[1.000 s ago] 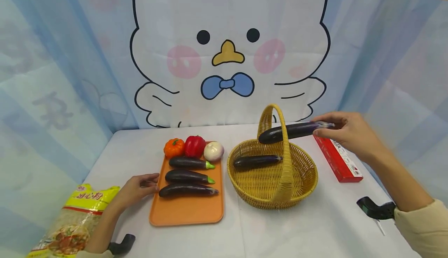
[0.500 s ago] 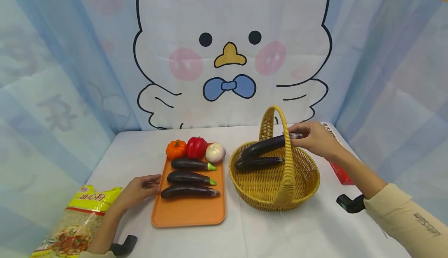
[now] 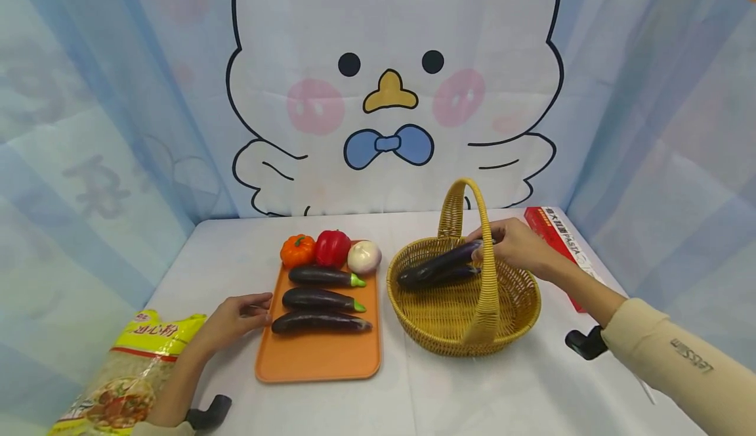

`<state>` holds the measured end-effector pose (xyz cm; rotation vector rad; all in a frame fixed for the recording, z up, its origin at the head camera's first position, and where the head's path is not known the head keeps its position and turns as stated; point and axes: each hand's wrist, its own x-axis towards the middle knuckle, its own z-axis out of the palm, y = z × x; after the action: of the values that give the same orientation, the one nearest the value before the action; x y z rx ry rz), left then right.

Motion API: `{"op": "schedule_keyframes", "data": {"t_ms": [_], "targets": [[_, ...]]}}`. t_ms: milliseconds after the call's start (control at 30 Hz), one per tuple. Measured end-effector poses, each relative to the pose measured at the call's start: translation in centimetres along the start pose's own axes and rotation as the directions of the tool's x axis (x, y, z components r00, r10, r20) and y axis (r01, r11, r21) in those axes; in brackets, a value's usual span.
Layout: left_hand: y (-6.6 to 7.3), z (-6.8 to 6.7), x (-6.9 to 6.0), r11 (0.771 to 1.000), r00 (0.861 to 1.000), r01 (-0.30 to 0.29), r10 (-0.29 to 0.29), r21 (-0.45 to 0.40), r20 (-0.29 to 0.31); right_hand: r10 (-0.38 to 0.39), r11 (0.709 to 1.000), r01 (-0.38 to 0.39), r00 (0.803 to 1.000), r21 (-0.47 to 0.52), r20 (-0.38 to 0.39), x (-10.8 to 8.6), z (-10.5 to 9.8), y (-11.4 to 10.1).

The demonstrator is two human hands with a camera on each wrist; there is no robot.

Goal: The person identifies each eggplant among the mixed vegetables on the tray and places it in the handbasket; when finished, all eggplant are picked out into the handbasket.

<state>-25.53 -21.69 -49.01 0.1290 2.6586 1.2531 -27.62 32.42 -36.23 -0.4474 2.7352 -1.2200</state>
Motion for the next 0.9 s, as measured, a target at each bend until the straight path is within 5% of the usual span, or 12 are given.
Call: {"op": "schedule_keyframes", "data": {"t_ms": [900], "targets": [[-0.2, 0.2, 0.1, 1.000, 1.000, 0.017, -0.017, -0.013, -0.009, 0.021, 0.993, -0.036, 0.991, 0.112, 0.133, 0.5, 1.4, 1.8]]}}
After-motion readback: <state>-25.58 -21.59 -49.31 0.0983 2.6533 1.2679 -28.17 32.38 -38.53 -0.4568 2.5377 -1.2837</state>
